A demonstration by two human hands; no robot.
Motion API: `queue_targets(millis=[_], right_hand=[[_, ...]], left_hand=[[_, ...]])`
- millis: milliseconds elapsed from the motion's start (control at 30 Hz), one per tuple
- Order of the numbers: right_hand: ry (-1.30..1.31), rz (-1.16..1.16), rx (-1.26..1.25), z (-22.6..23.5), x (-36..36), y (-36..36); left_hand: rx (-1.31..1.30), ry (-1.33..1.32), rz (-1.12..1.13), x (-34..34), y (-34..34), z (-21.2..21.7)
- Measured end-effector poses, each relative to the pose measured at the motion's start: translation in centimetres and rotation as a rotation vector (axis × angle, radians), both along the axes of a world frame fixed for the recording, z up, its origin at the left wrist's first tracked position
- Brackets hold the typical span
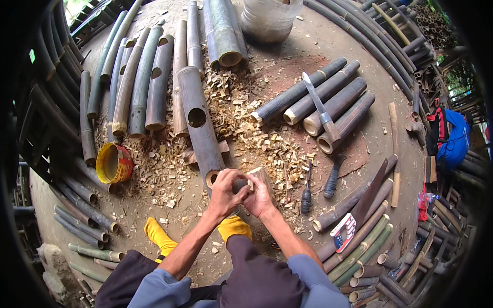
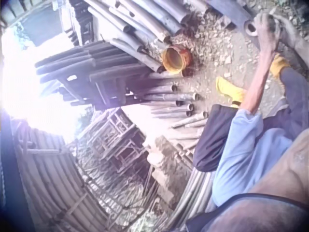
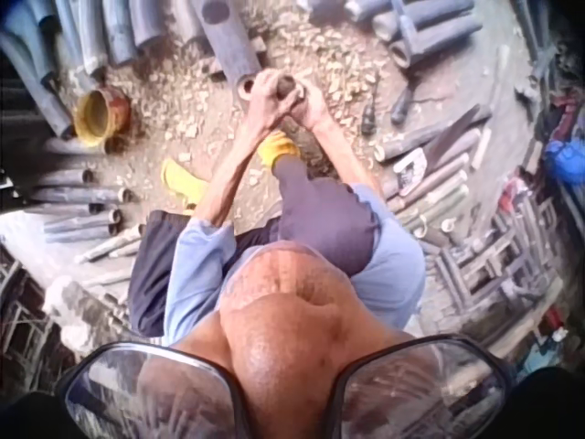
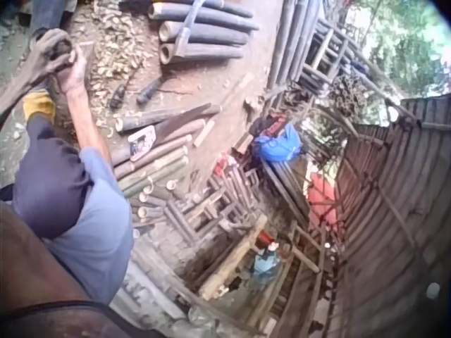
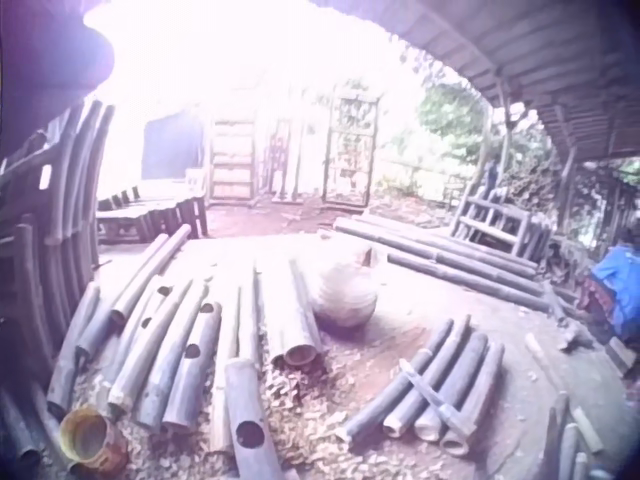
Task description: The person carves a rectangular hole into a bamboo tube by striking a knife with a wooden block and then smooths the edges of the hole with a handheld tool.
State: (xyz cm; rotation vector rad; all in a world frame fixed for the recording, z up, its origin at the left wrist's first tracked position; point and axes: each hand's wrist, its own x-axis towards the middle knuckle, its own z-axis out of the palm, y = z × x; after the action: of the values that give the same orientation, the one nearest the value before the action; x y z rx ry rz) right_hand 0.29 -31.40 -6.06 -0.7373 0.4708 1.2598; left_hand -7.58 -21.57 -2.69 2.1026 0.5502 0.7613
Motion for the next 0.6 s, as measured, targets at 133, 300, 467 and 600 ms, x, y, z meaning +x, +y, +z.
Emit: queue_targets(millis=[133, 300, 467, 600], right_hand=[[0.038, 0.025, -0.175, 1.0, 5.6, 1.1], [-0.800, -0.077, 0.266, 20.4, 20.1, 11.1], [-1.190, 0.134, -0.031, 21.5, 18.2, 8.2], [-1.819, 0.228, -0.702, 9.5, 13.5, -3.4]], left_hand=[[-0.384, 0.043, 0.108, -1.4, 0.2, 1.5], [-0.392, 0.135, 0.152, -4.7, 1.8, -0.9], [-0.469, 0.187, 0.160, -5.6, 1.5, -1.6], [-0.547, 0.209, 0.182, -6.9, 0.7, -2.3]])
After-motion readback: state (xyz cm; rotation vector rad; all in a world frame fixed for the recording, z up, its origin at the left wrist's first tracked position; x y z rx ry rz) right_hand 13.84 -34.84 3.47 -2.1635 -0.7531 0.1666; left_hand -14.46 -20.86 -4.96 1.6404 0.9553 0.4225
